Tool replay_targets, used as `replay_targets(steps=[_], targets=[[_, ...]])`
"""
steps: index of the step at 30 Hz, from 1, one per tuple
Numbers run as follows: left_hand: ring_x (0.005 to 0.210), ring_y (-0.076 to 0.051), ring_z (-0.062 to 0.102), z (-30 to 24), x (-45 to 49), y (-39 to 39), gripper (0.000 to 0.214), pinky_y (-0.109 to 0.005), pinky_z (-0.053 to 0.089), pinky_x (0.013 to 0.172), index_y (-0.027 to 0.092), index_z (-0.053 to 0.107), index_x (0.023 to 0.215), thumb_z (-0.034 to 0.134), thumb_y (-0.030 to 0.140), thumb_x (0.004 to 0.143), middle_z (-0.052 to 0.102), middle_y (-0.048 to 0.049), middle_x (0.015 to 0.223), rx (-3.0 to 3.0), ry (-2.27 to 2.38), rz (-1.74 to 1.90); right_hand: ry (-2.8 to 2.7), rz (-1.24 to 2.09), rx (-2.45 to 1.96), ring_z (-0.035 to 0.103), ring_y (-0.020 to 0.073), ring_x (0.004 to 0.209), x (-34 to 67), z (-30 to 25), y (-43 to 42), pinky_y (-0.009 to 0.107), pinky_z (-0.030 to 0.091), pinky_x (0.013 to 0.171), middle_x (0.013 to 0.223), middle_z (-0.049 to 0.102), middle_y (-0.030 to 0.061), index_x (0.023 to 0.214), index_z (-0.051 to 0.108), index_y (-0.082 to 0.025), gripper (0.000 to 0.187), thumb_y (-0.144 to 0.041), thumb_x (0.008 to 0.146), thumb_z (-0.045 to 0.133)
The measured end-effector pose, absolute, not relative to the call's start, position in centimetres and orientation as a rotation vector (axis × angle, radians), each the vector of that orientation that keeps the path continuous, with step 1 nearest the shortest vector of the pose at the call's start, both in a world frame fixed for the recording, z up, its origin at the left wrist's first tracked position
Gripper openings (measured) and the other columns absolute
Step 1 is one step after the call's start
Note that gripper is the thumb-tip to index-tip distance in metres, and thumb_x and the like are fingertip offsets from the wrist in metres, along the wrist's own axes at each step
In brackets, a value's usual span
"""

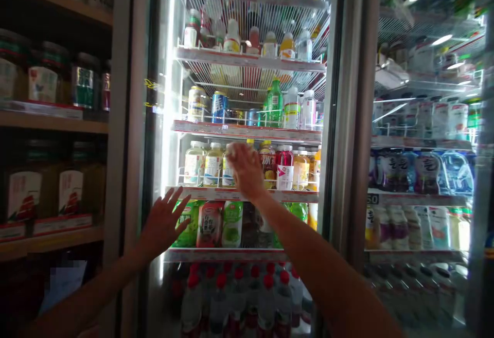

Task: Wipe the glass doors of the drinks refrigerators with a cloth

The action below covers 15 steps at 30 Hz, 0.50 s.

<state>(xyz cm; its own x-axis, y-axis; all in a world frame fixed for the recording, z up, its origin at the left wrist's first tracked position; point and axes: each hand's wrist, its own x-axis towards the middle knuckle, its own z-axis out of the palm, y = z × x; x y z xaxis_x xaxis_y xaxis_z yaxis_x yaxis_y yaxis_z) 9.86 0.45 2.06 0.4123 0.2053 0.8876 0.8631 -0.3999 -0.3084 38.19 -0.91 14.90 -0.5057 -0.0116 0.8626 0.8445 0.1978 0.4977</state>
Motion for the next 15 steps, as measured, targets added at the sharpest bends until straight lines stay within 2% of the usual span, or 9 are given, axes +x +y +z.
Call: replay_targets(steps=[3,5,7,9,11,13,15], targets=[[0.138,-0.027,0.025,0.6,9.3,0.2,0.052,-0.048,0.026,0.109,0.026,0.04,0.136,0.047,0.039,0.086,0.035,-0.0074,0.146,-1.887,-0.861,-0.922,-2.223,-1.601,-0.551,0.019,0.0196,0.14,37.0,13.2,-1.2,0.046,0.024,0.113,0.145,0.037,-0.0015,0.138,0.034,-0.032,0.057,-0.018,0.085,0.047],[0.137,-0.027,0.027,-0.1,9.0,-0.2,0.052,-0.048,0.025,0.109,0.026,0.041,0.135,0.049,0.038,0.086,0.036,-0.0073,0.146,-1.887,-0.924,-0.894,-2.099,-1.521,-0.659,0.02,0.021,0.14,36.8,14.1,-1.3,0.052,0.019,0.113,0.146,0.036,-0.0009,0.135,0.04,-0.031,0.051,-0.018,0.086,0.046],[0.137,-0.028,0.026,-0.3,8.9,-0.9,0.054,-0.048,0.026,0.108,0.024,0.04,0.136,0.051,0.038,0.085,0.033,-0.009,0.147,-1.888,-1.026,-0.865,-1.722,-1.285,-0.84,0.018,0.0262,0.14,36.5,15.5,-0.9,0.06,0.016,0.111,0.149,0.03,0.0035,0.134,0.042,-0.027,0.047,-0.017,0.087,0.043],[0.138,-0.029,0.023,-0.4,9.0,-1.6,0.057,-0.049,0.026,0.108,0.023,0.037,0.138,0.052,0.037,0.085,0.029,-0.0101,0.149,-1.918,-1.091,-0.822,-1.653,-1.101,-0.848,0.019,0.0292,0.14,35.6,16.0,-0.4,0.063,0.015,0.109,0.15,0.028,0.0062,0.131,0.047,-0.023,0.044,-0.018,0.087,0.044],[0.139,-0.029,0.02,-0.4,9.1,-2.0,0.059,-0.049,0.026,0.109,0.022,0.034,0.139,0.052,0.036,0.085,0.025,-0.0099,0.15,-1.965,-1.124,-0.769,-1.973,-1.002,-0.711,0.032,0.0259,0.135,34.9,15.5,-0.2,0.057,0.022,0.11,0.147,0.035,0.0051,0.125,0.054,-0.023,0.039,-0.021,0.086,0.047],[0.14,-0.029,0.017,-0.6,9.1,-2.2,0.059,-0.05,0.024,0.109,0.022,0.031,0.14,0.051,0.034,0.086,0.023,-0.0093,0.151,-1.998,-1.162,-0.726,-2.282,-0.991,-0.542,0.043,0.0222,0.128,34.9,15.2,-0.6,0.049,0.026,0.108,0.142,0.043,0.0025,0.116,0.061,-0.023,0.034,-0.028,0.089,0.041],[0.141,-0.029,0.014,-0.9,9.1,-2.4,0.06,-0.051,0.023,0.11,0.021,0.029,0.141,0.051,0.033,0.086,0.021,-0.0094,0.152,-2.013,-1.197,-0.702,-2.159,-1.098,-0.577,0.042,0.028,0.127,35.2,15.7,-1.1,0.05,0.022,0.105,0.141,0.043,0.0029,0.111,0.064,-0.017,0.049,-0.038,0.091,0.024]])
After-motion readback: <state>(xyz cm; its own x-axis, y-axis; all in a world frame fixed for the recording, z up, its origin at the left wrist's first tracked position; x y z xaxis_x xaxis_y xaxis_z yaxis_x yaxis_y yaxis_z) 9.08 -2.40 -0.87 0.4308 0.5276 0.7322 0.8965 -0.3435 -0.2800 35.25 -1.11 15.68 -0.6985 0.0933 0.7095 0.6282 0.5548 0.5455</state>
